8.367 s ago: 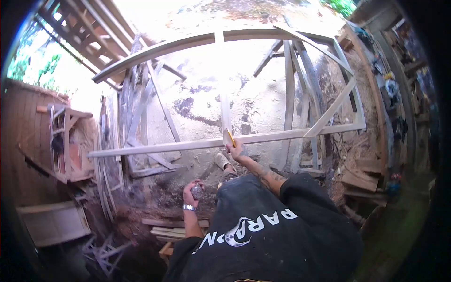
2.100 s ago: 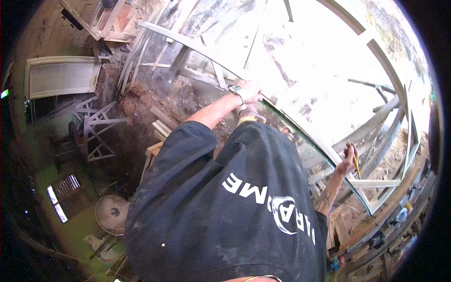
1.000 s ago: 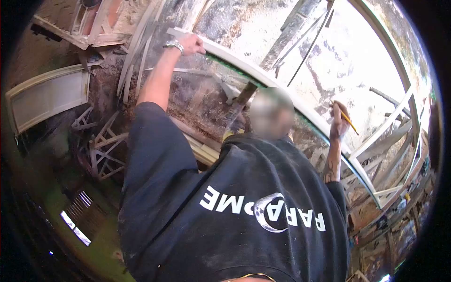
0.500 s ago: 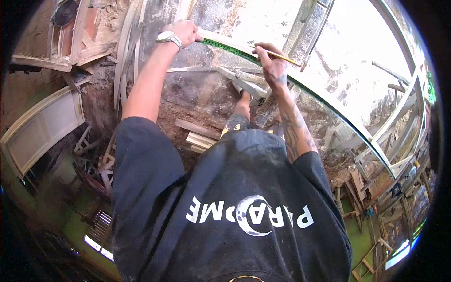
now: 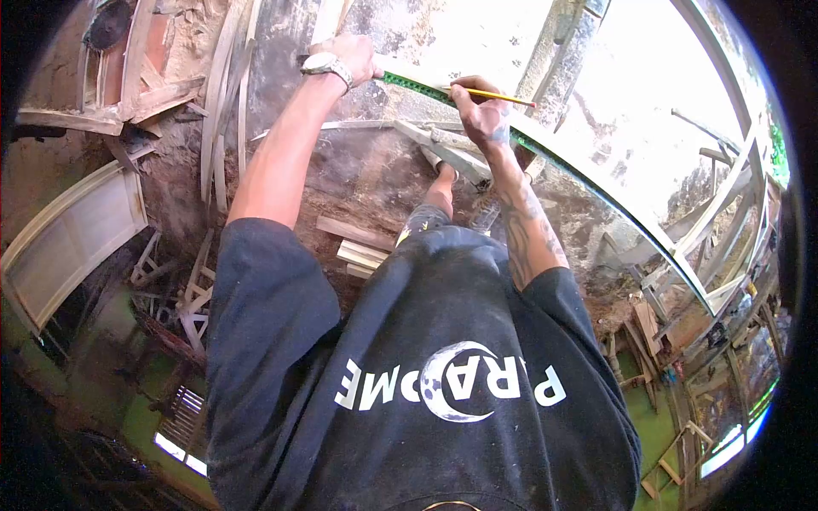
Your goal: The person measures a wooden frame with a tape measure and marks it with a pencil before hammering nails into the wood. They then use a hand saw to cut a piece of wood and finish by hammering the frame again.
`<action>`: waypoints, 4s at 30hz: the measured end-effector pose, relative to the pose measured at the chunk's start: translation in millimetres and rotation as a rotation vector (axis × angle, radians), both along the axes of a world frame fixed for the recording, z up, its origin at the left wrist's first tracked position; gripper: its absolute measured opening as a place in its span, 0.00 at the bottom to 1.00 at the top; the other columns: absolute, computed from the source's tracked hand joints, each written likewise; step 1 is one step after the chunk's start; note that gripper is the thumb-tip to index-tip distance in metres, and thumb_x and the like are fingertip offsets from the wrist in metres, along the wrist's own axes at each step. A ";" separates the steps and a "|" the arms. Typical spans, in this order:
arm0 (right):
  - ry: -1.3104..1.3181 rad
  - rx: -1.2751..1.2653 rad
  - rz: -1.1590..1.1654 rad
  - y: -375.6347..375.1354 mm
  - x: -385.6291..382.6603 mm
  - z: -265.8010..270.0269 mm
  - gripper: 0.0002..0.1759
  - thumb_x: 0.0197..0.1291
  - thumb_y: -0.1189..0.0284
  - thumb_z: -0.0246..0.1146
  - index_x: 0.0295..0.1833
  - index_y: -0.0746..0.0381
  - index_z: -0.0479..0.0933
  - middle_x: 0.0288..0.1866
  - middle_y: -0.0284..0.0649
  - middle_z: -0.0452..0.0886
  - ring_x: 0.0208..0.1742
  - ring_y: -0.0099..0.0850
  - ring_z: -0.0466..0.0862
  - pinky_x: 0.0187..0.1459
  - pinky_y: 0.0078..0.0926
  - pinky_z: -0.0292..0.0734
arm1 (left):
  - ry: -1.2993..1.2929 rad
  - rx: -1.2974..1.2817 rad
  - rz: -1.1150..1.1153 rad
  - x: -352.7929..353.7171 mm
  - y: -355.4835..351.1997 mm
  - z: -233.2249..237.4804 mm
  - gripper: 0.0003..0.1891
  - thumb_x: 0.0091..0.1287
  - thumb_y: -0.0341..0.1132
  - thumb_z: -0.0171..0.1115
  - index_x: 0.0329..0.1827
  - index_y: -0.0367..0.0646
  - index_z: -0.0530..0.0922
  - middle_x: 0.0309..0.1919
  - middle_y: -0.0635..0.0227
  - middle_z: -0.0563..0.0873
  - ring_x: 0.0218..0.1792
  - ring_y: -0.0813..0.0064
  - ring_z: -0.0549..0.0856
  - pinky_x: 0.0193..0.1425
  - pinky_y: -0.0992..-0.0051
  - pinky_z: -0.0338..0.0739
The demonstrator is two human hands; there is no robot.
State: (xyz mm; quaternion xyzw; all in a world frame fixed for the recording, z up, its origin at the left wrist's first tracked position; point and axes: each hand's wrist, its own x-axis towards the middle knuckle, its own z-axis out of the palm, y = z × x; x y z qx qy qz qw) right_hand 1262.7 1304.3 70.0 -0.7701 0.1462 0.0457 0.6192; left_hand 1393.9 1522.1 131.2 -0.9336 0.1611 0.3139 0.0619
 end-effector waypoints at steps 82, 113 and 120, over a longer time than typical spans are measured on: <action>0.278 0.213 -1.229 -303.9 -716.7 -205.9 0.10 0.55 0.66 0.67 0.37 0.62 0.84 0.29 0.38 0.85 0.32 0.32 0.84 0.37 0.36 0.80 | 0.770 -0.151 -0.331 -256.7 -293.4 -120.5 0.21 0.74 0.52 0.60 0.46 0.42 0.86 0.34 0.73 0.87 0.32 0.76 0.83 0.36 0.70 0.78; 0.359 0.644 -2.594 -551.4 -1083.7 -134.9 0.10 0.63 0.65 0.66 0.42 0.60 0.83 0.28 0.34 0.83 0.22 0.22 0.78 0.25 0.23 0.72 | 1.437 -0.535 -0.252 -875.0 -1095.0 -120.1 0.16 0.80 0.47 0.53 0.52 0.43 0.75 0.38 0.66 0.84 0.35 0.75 0.84 0.35 0.72 0.80; 0.532 0.711 -2.434 -716.8 -1218.7 -166.0 0.10 0.63 0.65 0.66 0.43 0.60 0.83 0.29 0.33 0.84 0.23 0.22 0.78 0.25 0.22 0.72 | 1.544 -0.503 -0.098 -991.6 -1277.7 -120.7 0.15 0.81 0.47 0.49 0.49 0.45 0.75 0.41 0.67 0.83 0.42 0.73 0.83 0.46 0.70 0.81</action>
